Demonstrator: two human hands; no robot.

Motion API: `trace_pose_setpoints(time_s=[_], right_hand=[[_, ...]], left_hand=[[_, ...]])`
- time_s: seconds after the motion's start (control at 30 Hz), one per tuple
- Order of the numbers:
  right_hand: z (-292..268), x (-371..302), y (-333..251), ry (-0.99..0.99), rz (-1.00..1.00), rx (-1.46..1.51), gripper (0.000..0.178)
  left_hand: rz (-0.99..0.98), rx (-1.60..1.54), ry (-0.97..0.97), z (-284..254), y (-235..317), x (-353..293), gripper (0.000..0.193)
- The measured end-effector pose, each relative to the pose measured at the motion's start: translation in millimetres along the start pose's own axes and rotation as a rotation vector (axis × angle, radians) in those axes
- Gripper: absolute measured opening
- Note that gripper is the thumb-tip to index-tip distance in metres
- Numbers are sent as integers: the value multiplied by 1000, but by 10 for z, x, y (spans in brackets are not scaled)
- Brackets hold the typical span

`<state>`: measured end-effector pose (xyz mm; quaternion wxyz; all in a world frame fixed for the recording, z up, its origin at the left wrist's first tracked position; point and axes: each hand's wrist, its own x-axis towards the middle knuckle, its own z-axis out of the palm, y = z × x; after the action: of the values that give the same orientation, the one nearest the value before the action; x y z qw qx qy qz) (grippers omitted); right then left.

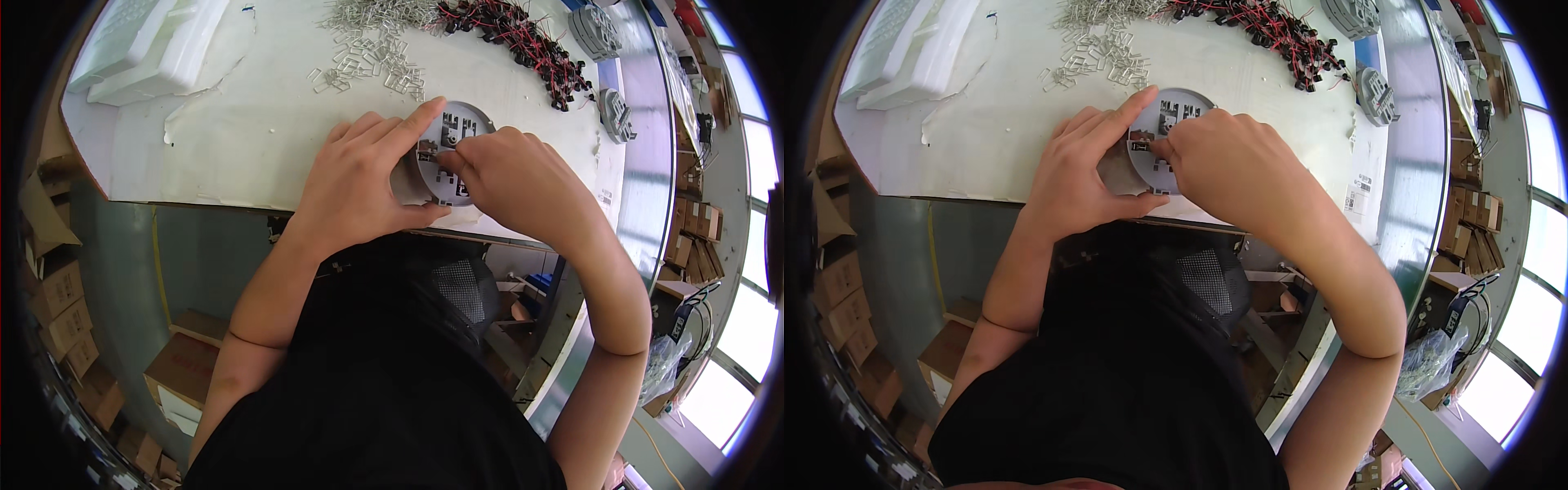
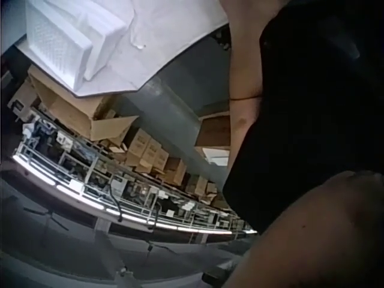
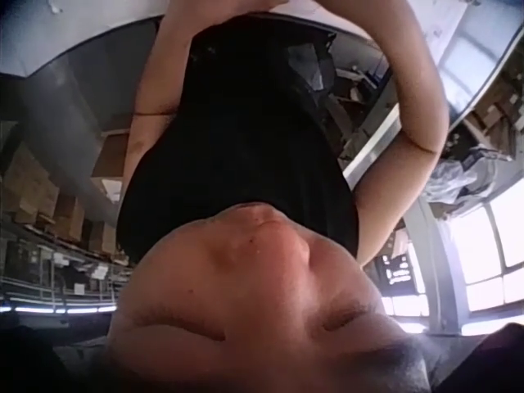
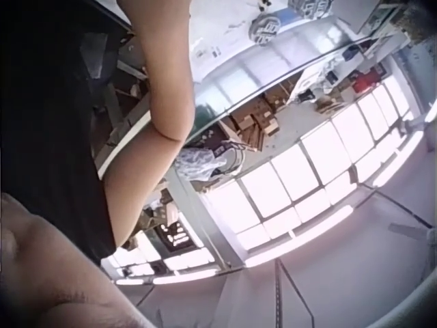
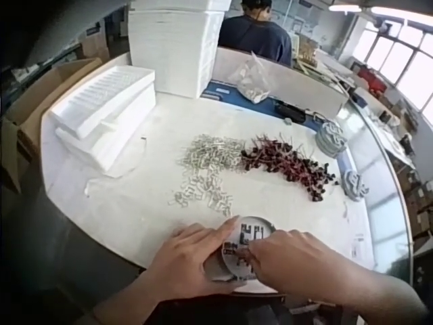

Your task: Assembling small electronic or mechanical components onto circular bases at a manufacturing workstation.

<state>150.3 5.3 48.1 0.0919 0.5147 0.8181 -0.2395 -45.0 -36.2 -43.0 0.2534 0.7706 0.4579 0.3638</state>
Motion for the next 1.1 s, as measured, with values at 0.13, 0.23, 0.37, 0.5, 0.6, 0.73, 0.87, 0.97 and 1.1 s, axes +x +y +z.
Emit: trace_pose_setpoints(time_s=[0.13,0.23,0.37,0.5,0.6,0.73,0.87,0.97,1.1], right_hand=[[-35,-8,-43,-13,-17,-114,34],[-15,-50,-49,40,-16,-13,34],[27,-15,-52,4,-9,0,31],[74,56,13,-10,-68,16,27],[-8,45,-34,-19,-86,-66,25],[-28,51,-79,-7,-216,-277,22],[105,-67,86,199,-247,-75,21],[439,-346,115,412,-303,89,26],[838,-296,132,717,-261,-55,35]], left_hand=[[-9,-8,13,-7,6,14,106],[-7,-17,22,7,-7,-17,106],[-12,26,-30,-13,-9,-33,107],[-17,29,-52,-38,-3,-25,109],[-10,34,-62,-22,7,24,110],[-17,82,-67,-88,58,1,111],[-18,58,-145,-151,0,18,98],[-362,-488,-79,-72,-135,-35,78],[-302,-392,44,73,-16,126,57]])
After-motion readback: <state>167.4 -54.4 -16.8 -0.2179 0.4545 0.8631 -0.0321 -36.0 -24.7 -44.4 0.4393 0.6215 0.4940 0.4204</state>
